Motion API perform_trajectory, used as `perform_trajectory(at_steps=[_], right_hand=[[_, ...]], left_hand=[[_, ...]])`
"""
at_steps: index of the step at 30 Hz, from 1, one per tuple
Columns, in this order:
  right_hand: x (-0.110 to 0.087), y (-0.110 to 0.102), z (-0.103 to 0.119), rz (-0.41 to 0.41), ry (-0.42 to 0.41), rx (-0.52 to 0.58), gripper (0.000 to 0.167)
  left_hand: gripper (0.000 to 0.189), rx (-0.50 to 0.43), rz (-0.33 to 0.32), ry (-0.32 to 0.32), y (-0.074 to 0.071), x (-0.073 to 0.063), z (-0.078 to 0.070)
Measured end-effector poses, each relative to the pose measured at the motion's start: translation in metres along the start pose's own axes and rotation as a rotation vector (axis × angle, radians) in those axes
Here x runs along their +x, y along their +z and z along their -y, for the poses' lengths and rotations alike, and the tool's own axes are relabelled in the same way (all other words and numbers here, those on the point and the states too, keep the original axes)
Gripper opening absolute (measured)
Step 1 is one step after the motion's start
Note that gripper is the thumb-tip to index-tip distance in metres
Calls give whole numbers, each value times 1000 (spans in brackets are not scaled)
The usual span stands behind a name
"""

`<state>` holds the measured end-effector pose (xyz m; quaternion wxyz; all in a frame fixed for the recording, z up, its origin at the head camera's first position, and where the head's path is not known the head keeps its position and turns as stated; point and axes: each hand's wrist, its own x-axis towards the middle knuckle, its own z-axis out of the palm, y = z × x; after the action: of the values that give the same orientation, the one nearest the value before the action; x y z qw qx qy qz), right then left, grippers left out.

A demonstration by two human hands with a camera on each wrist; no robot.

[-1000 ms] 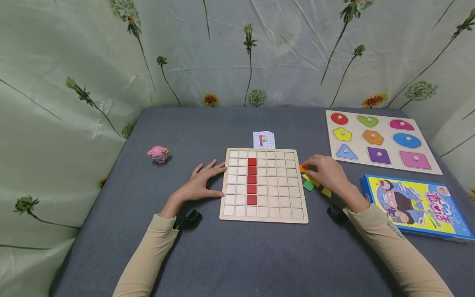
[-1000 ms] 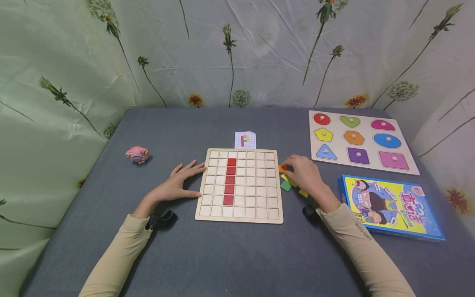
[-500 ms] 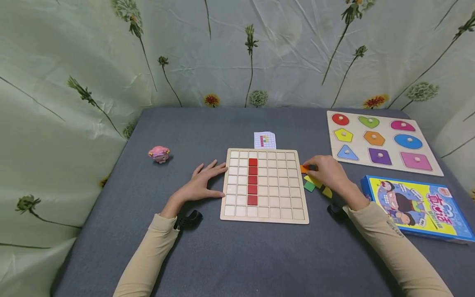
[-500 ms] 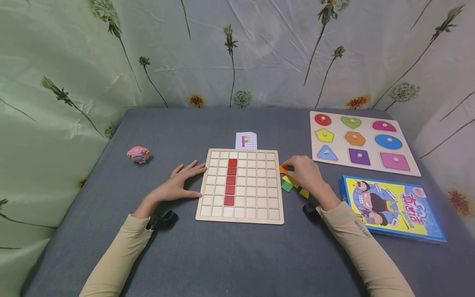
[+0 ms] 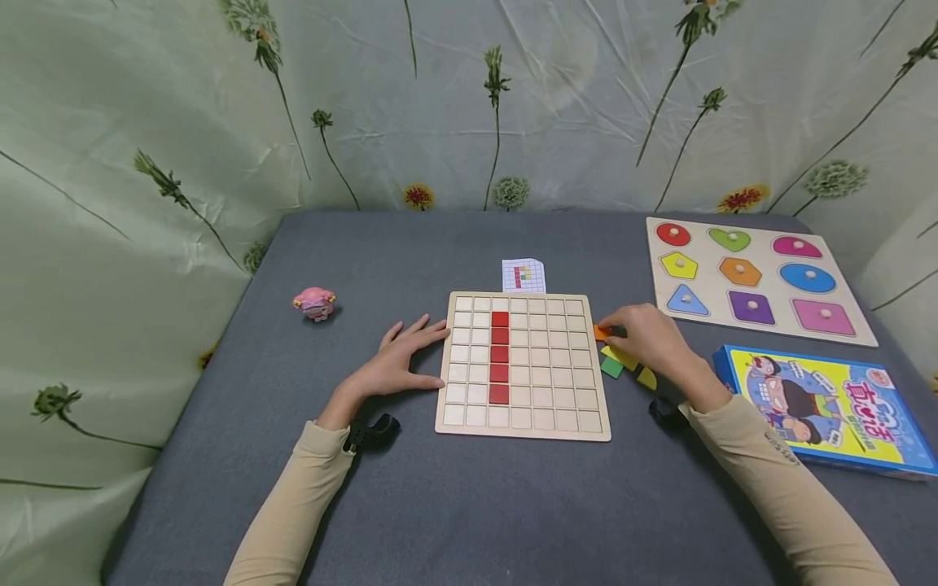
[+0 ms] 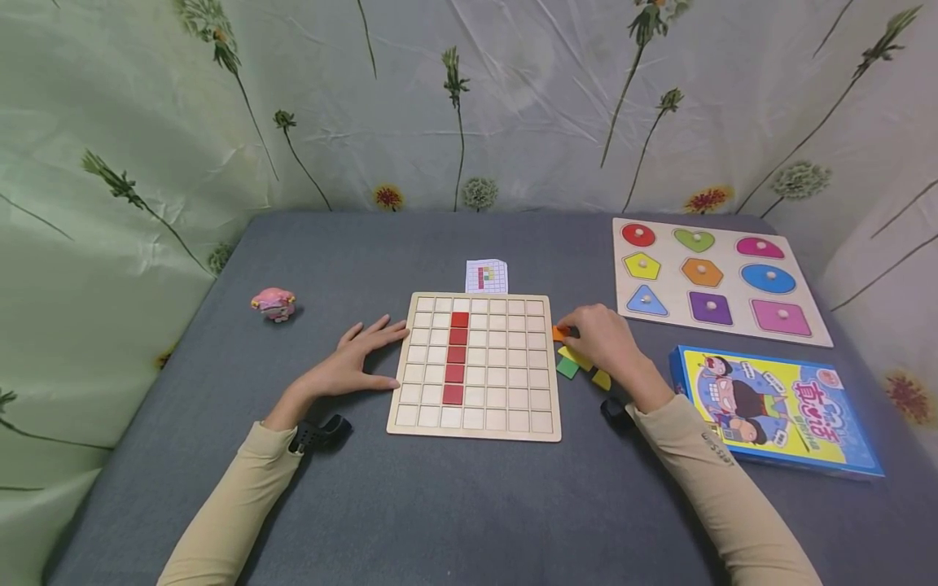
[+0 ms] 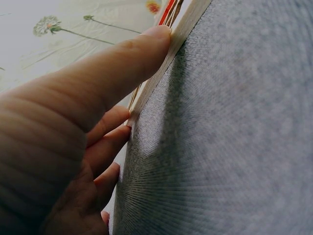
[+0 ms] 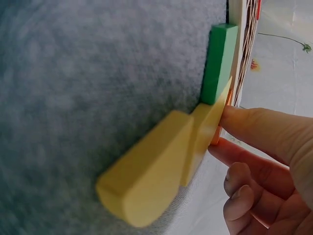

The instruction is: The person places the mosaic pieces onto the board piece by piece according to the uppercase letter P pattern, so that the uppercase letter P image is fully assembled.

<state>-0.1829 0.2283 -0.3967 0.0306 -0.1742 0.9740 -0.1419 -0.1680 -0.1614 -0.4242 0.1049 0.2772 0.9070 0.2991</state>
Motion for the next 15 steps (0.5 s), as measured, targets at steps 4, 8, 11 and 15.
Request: perform_trajectory(at_steps=[4, 8, 11, 15], right_hand=[[0, 0, -1, -5, -10, -3, 26], [-1, -3, -1, -28, -20, -10, 26], [-2, -4, 0, -51, -27, -4, 26], [-1, -4, 2, -78, -47, 5, 25]], left_hand=[[79, 0, 2, 0, 0, 0, 0], [80, -1, 3, 0, 0, 0, 1], [80, -3, 4, -2, 0, -1, 1], [80, -6, 6, -8, 0, 0, 0]])
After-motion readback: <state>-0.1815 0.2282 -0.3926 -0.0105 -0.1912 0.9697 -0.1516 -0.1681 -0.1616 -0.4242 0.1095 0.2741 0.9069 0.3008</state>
